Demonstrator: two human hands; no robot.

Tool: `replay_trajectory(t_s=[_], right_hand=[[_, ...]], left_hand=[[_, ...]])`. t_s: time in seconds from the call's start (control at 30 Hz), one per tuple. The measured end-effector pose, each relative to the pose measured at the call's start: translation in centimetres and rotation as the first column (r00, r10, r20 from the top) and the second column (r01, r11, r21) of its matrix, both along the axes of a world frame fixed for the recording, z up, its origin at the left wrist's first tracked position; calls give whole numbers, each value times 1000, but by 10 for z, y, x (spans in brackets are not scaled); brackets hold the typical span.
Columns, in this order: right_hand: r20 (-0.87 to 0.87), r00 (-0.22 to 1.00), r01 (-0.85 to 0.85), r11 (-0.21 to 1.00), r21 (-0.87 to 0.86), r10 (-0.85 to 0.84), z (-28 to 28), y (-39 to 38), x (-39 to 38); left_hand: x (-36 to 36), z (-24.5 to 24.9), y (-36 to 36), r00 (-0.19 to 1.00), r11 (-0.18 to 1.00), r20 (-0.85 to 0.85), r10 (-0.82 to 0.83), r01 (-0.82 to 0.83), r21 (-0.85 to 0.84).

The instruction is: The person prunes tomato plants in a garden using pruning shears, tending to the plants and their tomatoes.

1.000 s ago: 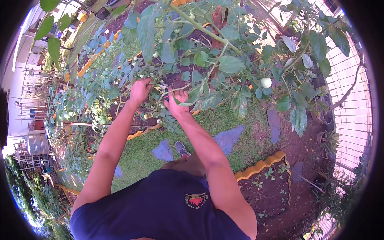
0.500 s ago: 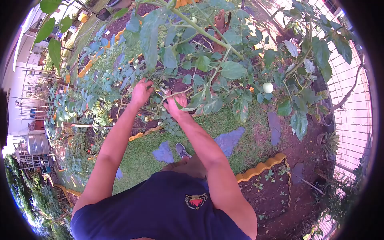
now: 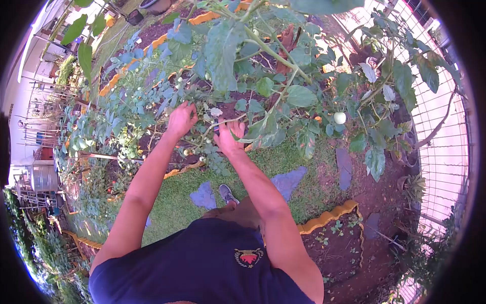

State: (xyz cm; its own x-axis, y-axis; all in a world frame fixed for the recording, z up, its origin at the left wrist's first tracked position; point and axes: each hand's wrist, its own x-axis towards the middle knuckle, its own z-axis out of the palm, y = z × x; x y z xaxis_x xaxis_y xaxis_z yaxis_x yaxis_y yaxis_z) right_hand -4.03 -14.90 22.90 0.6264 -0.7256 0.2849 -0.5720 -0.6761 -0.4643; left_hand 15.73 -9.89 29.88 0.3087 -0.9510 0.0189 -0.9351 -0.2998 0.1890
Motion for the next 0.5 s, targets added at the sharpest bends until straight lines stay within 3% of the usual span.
replay_trajectory(t_s=[0.07, 0.17, 0.27, 0.5], right_hand=[[-24, 1000, -1, 999, 50, 2, -5, -1, -8], [-85, 996, 8, 995, 99, 0, -2, 1, -17], [-85, 996, 23, 994, 108, -14, 0, 3, -21], [-15, 999, 52, 995, 81, -51, 0, 2, -23]], left_hand=[[8, -10, 2, 991, 996, 116, -72, 78, -48], [5, -6, 1, 995, 998, 93, -48, 43, 45], [2, -7, 2, 999, 1000, -45, -25, 26, 6], [-21, -1, 10, 983, 985, 101, -156, 162, -54]])
